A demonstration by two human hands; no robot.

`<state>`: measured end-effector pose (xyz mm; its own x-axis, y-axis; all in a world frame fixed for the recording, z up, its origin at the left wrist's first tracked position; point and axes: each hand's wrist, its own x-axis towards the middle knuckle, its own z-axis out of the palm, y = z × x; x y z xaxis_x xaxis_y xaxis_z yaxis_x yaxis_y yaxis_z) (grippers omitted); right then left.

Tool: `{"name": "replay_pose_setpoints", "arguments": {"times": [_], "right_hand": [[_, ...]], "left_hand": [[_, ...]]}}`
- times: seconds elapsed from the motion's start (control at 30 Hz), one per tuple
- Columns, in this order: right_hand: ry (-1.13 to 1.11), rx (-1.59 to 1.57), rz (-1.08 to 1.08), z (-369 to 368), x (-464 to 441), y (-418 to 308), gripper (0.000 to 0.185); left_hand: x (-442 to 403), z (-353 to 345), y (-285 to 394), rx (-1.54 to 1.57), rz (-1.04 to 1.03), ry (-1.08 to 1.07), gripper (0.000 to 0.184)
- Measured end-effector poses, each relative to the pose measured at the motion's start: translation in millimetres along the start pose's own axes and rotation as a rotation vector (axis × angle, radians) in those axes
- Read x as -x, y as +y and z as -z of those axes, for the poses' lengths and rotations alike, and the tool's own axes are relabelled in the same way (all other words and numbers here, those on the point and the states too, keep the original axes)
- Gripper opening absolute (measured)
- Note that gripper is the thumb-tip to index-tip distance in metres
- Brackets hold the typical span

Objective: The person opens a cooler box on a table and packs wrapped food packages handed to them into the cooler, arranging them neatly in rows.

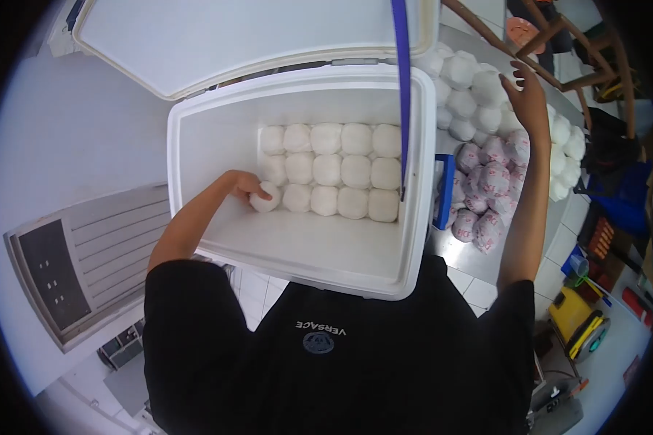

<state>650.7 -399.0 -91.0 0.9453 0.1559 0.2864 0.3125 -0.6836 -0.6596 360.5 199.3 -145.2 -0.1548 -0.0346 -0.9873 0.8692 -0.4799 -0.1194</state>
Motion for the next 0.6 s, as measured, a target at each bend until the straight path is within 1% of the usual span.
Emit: {"name": "replay_pose_setpoints", "arguments": {"times": [0.03, 0.07, 0.1, 0.13, 0.17, 0.2, 0.27, 0.3, 0.33, 0.37, 0.4, 0.43, 0.47, 0.5, 0.57, 0.6], "right_hand": [[-0.147, 0.149, -0.037, -21, -4, 12, 0.057], [-0.291, 0.300, -0.069, -42, -9, 27, 0.067], [-0.436, 0.303, -0.141, -64, -16, 52, 0.084], [-0.457, 0.292, -0.137, -75, -18, 53, 0.084], [-0.507, 0.360, -0.187, -83, -17, 55, 0.086], [-0.548, 0.433, -0.232, -91, -18, 57, 0.088], [-0.548, 0.431, -0.249, -101, -16, 69, 0.087], [-0.536, 0.423, -0.242, -100, -16, 72, 0.086], [-0.523, 0.418, -0.236, -98, -15, 71, 0.085], [-0.485, 0.379, -0.235, -97, -12, 70, 0.079], [-0.488, 0.384, -0.241, -95, -11, 70, 0.079], [-0.471, 0.378, -0.227, -94, -11, 69, 0.078], [-0.454, 0.370, -0.206, -94, -12, 67, 0.076], [-0.452, 0.370, -0.201, -96, -12, 68, 0.076], [-0.373, 0.348, -0.174, -97, -9, 77, 0.073], [-0.372, 0.354, -0.174, -92, -8, 77, 0.073]], "left_hand": [[-5, 3, -4, 0.011, -0.038, -0.084, 0.061], [-10, 6, -11, 0.028, -0.023, -0.075, 0.061], [-16, 6, -17, 0.119, -0.113, -0.129, 0.064], [-18, -1, -20, 0.213, -0.201, -0.189, 0.066], [-21, -7, -22, 0.244, -0.245, -0.231, 0.074], [-21, -13, -21, 0.265, -0.234, -0.237, 0.074], [-16, -16, -14, 0.157, -0.052, 0.044, 0.083], [-11, -17, -8, 0.156, -0.041, 0.040, 0.083], [-6, -19, -1, -0.015, 0.042, 0.060, 0.087], [-3, -21, 8, -0.187, 0.120, 0.079, 0.092], [1, -24, 19, -0.192, 0.121, 0.072, 0.092], [4, -28, 28, -0.290, 0.097, 0.116, 0.094], [6, -32, 30, -0.382, 0.072, 0.164, 0.096], [0, -30, 21, -0.379, 0.069, 0.167, 0.096], [-21, -23, -9, -0.123, -0.127, 0.198, 0.087], [-23, -24, -18, -0.125, -0.132, 0.195, 0.087]]}}
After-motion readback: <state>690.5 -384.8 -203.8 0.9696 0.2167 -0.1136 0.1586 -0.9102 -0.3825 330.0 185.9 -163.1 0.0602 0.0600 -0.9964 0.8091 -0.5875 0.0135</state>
